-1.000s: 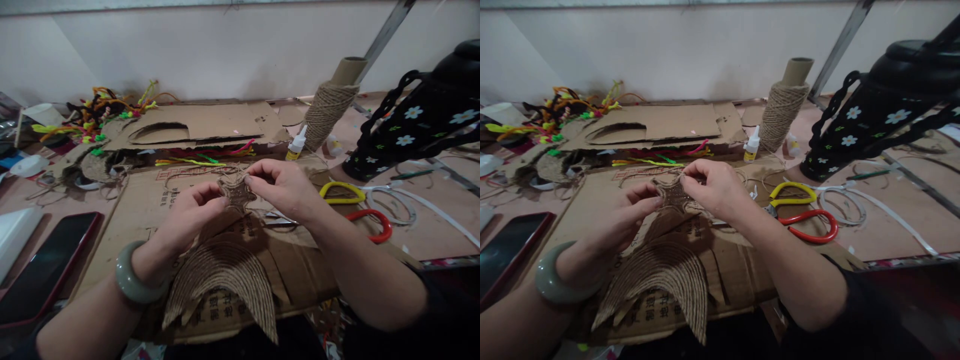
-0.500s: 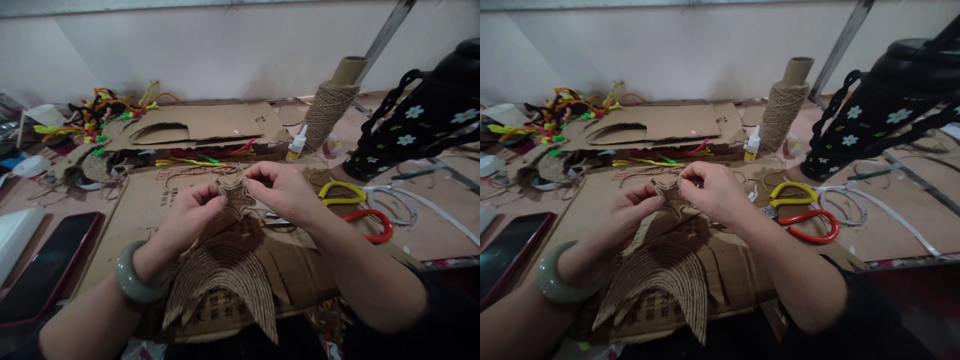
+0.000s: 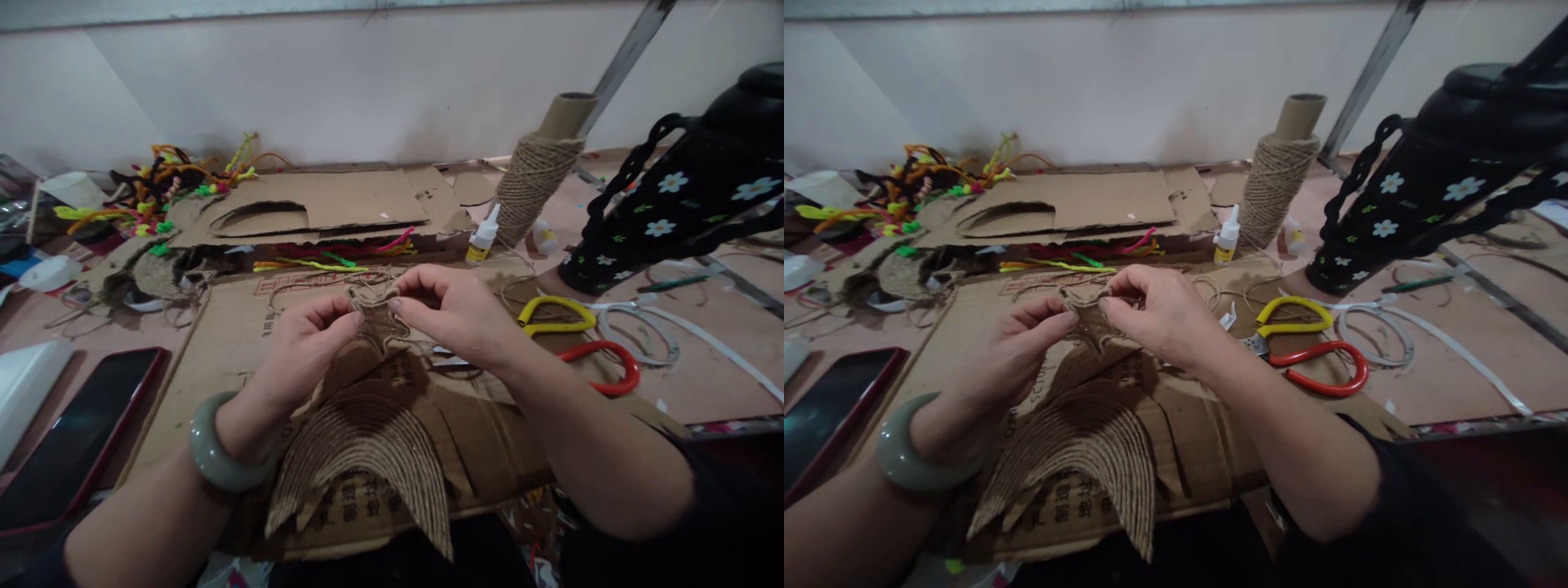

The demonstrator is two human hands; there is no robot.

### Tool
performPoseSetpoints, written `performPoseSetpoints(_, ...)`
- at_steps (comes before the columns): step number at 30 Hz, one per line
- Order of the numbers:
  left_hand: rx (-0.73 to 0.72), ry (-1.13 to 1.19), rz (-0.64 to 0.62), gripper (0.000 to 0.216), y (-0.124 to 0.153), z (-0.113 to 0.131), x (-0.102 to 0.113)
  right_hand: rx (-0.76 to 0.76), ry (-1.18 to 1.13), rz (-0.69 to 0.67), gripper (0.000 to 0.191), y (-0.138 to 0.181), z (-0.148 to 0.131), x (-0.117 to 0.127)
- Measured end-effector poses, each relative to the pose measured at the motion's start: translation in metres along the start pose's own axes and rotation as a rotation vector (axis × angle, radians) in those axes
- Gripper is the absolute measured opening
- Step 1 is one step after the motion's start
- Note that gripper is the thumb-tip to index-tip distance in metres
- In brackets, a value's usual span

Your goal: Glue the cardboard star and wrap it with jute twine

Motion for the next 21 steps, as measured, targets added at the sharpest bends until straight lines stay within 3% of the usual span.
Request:
performPoseSetpoints(10,0.042,0.135,-0.043,0.02,-0.0031,-0.0051,0.0011,-0.121,-0.067,0.074,0.016,-0.0035,0.0039,0.0086)
performPoseSetpoints(15,0.106,0.041,-0.05,0.016,-0.0021,-0.0007,0.0014,-0.131,-0.066,0.086,0.017,-0.0038,0.0039,0.0085)
performPoseSetpoints(21,0.058,0.052,-0.023,0.015,-0.0019,0.0007,0.0007,-0.123,-0.125,0.074,0.014,-0.0044,0.0028,0.0067)
Point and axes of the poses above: each hand's wrist, its own y-axis away from the middle knuckle, its own x-axis out of the back of the hand, z = x × y, the point moved 2 cm from there along -y, towards the middle knuckle, and after that the axes turned 4 degrees about x, right-handed, at the moved point
